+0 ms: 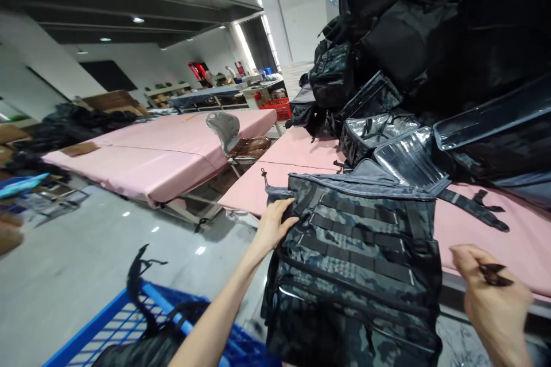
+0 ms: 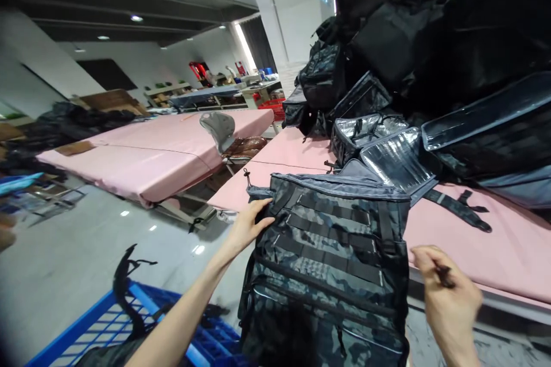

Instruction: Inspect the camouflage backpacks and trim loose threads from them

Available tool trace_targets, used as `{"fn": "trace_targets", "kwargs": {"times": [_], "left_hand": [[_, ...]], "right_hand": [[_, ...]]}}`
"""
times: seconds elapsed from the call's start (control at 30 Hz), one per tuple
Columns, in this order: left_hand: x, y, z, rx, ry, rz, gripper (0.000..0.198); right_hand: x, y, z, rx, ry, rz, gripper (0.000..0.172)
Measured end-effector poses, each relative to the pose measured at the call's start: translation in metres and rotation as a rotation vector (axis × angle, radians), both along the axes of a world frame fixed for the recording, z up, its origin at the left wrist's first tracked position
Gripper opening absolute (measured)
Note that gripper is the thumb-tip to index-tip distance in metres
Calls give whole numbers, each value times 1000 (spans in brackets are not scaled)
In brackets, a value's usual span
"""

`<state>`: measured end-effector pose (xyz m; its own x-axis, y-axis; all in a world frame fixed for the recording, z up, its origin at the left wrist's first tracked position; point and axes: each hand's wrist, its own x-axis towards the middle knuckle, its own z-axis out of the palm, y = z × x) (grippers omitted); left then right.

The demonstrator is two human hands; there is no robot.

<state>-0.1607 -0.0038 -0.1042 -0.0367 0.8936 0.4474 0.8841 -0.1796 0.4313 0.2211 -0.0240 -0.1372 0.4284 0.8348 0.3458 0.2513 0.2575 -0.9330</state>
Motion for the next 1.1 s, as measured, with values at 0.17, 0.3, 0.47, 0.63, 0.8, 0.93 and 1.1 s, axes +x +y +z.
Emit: {"fn": "trace_targets", "kwargs": {"times": [0.17,0.3,0.47,0.63,0.8,0.93,1.1], "left_hand": [[-7,14,4,-105,-66,-104,36],[-9,21,1,-239,-322,-100,24],[-18,26,-11,-338,-925,-266,23],[-18,27,-14,-416,-1215,-328,27],[-21,31,-17,-426,-1283,-365,27],[-22,32,-19,-421,-1308,-378,26],[-22,32,-20,-448,-1350,-392,27]], "right_hand": [[-97,11,45,72,-306,615,21],[-155,35,38,34,-462,632,11],[-195,52,31,119,-746,471,30],[-214,60,29,377,-914,379,12],[-219,65,28,524,-971,364,11],[-218,67,31,584,-991,381,9],[-212,68,29,553,-942,363,8]]}}
